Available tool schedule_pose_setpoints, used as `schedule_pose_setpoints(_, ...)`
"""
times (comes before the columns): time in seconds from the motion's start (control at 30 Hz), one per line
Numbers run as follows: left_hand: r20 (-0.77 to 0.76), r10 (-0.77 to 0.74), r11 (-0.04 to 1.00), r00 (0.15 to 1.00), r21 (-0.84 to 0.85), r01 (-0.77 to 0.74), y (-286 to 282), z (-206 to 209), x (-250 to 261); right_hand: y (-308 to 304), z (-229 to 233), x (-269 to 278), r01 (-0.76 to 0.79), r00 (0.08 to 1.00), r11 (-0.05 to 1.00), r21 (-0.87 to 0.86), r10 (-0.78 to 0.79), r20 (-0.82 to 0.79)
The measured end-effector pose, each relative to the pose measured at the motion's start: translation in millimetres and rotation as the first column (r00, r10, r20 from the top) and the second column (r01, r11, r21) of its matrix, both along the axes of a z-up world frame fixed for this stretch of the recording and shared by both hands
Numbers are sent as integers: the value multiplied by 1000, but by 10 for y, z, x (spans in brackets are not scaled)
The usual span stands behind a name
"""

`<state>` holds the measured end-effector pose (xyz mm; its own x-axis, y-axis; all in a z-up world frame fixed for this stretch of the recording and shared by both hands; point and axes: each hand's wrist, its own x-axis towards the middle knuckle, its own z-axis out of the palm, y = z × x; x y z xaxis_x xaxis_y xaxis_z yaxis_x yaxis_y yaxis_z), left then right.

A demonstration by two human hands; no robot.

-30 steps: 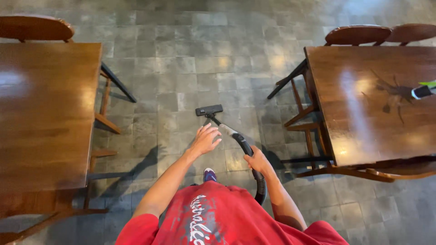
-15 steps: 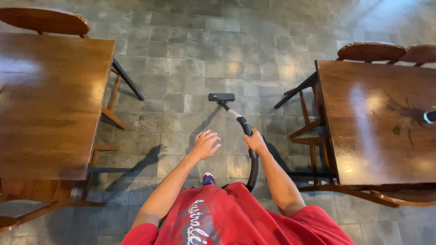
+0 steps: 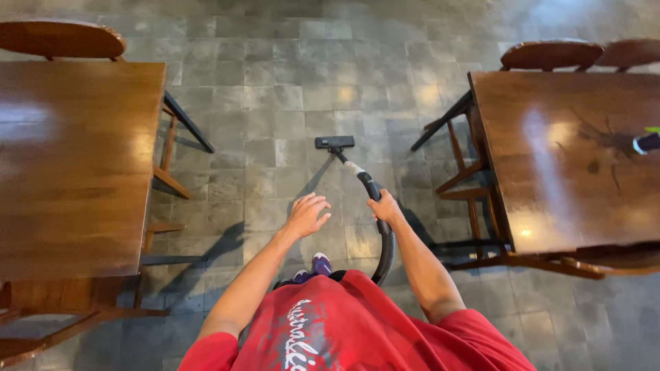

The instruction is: The person vacuums the tiled floor around tables and chairs using a vacuum cleaner.

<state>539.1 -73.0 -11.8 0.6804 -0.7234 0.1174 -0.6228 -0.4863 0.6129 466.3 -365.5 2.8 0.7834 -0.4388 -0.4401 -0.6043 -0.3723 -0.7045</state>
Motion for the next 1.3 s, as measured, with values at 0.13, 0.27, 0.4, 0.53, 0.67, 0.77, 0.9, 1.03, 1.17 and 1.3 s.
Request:
schedule_pose_setpoints(0.13, -16, -93, 996, 996, 5, 93, -160, 26, -39, 123, 249, -608, 38, 999, 999, 15, -37, -34)
schedule_pose_setpoints(0.27, 3, -183, 983, 983, -13, 183, -434, -55, -170, 197, 518, -1152, 79, 992, 997, -8, -79, -94)
schedule_pose_setpoints(0.4, 18, -236, 972, 972, -8, 236, -670, -125, -315, 158, 711, -1531, 126, 991, 992, 21, -124, -56)
schedule_pose_setpoints(0.53, 12, -260, 966, 966, 16, 260, -896, -88, -235, -21, 683, -1628, 178, 983, 983, 45, -175, -62)
schedule_pose_setpoints(0.67, 9, -220, 975, 975, 21, 220, -1182, -52, -100, -395, 432, -1438, 177, 984, 980, 88, -176, -23)
schedule_pose_setpoints(0.77, 20, -181, 983, 983, 19, 181, -1455, -2, 41, -759, 278, -1180, 161, 987, 985, 64, -160, -18)
schedule_pose_setpoints(0.9, 56, -123, 992, 991, -21, 124, -1854, 29, 200, -1423, 43, -730, 82, 996, 995, 62, -84, 26)
schedule_pose_setpoints(1.03, 72, -56, 998, 996, -29, 58, -2126, 83, 336, -1997, -127, -88, 15, 1000, 999, 42, -16, 21)
schedule_pose_setpoints(1.17, 64, -1, 1000, 998, -24, 2, -2303, 121, 399, -2335, -142, 558, -6, 999, 995, 95, 3, 33)
schedule_pose_setpoints(1.3, 29, 32, 999, 999, -2, -32, -2476, 121, 477, -2511, -167, 824, -38, 999, 999, 21, 39, -36)
